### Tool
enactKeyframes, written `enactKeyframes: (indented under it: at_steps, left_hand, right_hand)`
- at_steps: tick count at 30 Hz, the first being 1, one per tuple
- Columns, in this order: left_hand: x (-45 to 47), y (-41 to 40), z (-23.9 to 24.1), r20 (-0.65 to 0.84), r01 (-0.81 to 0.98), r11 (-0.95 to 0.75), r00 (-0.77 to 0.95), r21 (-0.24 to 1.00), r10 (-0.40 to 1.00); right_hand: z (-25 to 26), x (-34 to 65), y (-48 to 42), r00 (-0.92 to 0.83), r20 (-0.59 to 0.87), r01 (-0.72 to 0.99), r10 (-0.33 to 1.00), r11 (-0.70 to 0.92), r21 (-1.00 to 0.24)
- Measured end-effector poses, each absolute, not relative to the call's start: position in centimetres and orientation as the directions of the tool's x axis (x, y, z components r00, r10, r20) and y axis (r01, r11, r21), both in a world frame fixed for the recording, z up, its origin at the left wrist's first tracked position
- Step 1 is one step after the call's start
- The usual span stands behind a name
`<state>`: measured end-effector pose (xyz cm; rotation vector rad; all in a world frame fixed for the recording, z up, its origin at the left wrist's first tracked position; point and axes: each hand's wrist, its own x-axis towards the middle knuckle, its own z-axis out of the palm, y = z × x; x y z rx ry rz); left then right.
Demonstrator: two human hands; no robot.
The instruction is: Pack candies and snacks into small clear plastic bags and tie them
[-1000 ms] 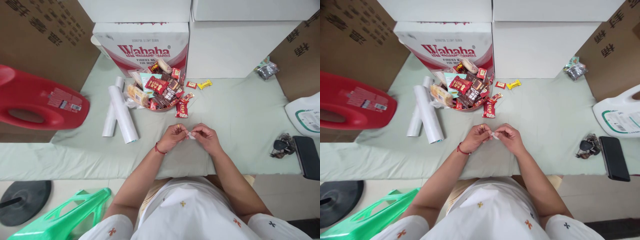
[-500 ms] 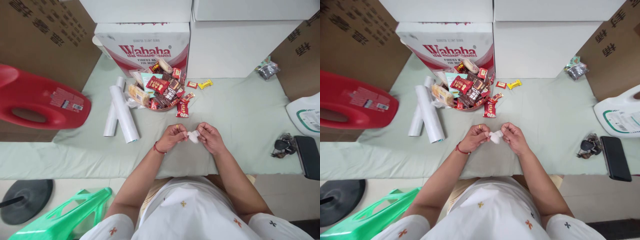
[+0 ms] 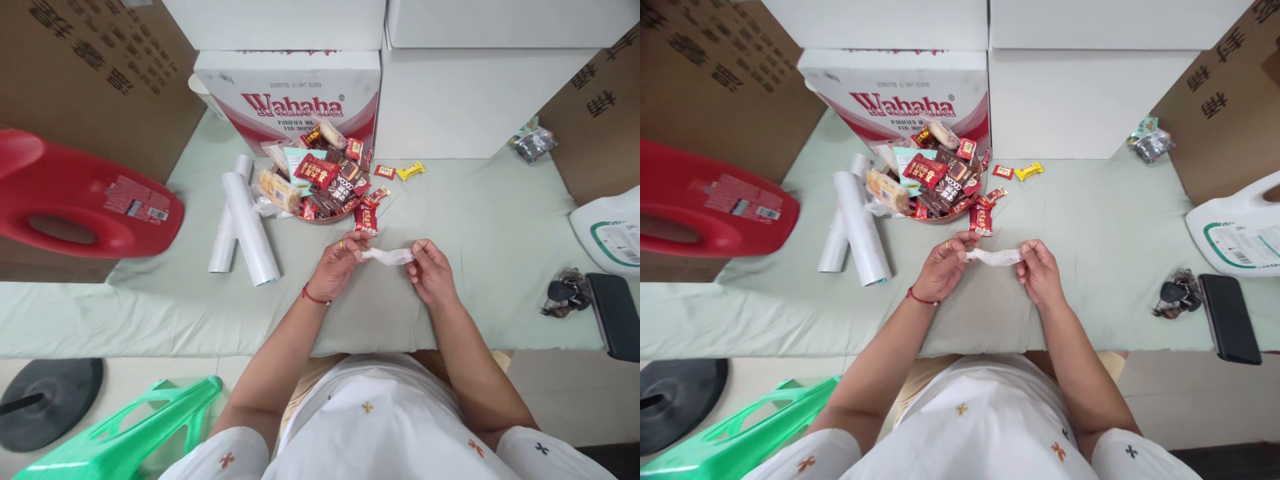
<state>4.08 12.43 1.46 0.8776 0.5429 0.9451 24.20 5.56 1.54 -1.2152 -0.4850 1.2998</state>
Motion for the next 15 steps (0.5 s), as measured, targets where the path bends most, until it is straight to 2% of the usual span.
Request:
enactKeyframes:
  at_steps: [5,8,10,12,15]
  left_hand:
    - [3.8,12.8,1.8,-0.037,-0.532,0.269,0.406,0.803,0.913]
    - [3.7,12.8,2.1,-0.036,-0.528,0.273,0.415,0.804,0.909]
    - [3.6,12.7,2.4,-0.057,-0.518,0.327,0.469,0.790,0.882]
    - [3.4,12.5,2.5,-0.079,-0.504,0.393,0.535,0.769,0.841]
    - [3.2,12.3,2.5,-0.090,-0.462,0.461,0.626,0.758,0.774]
  right_hand:
    - [2.7,25.9,4.4,0.247,-0.483,-0.553,0.840,-0.287,-0.782]
    - [3.3,27.5,3.0,0.093,-0.569,-0.673,0.817,-0.370,-0.641]
    - [3.6,28.6,2.1,-0.046,-0.565,-0.757,0.824,-0.398,-0.518]
    - [3.6,29.5,1.3,-0.114,-0.512,-0.819,0.851,-0.372,-0.436]
    - [3.6,30.0,0.7,-0.047,-0.434,-0.848,0.900,-0.265,-0.458]
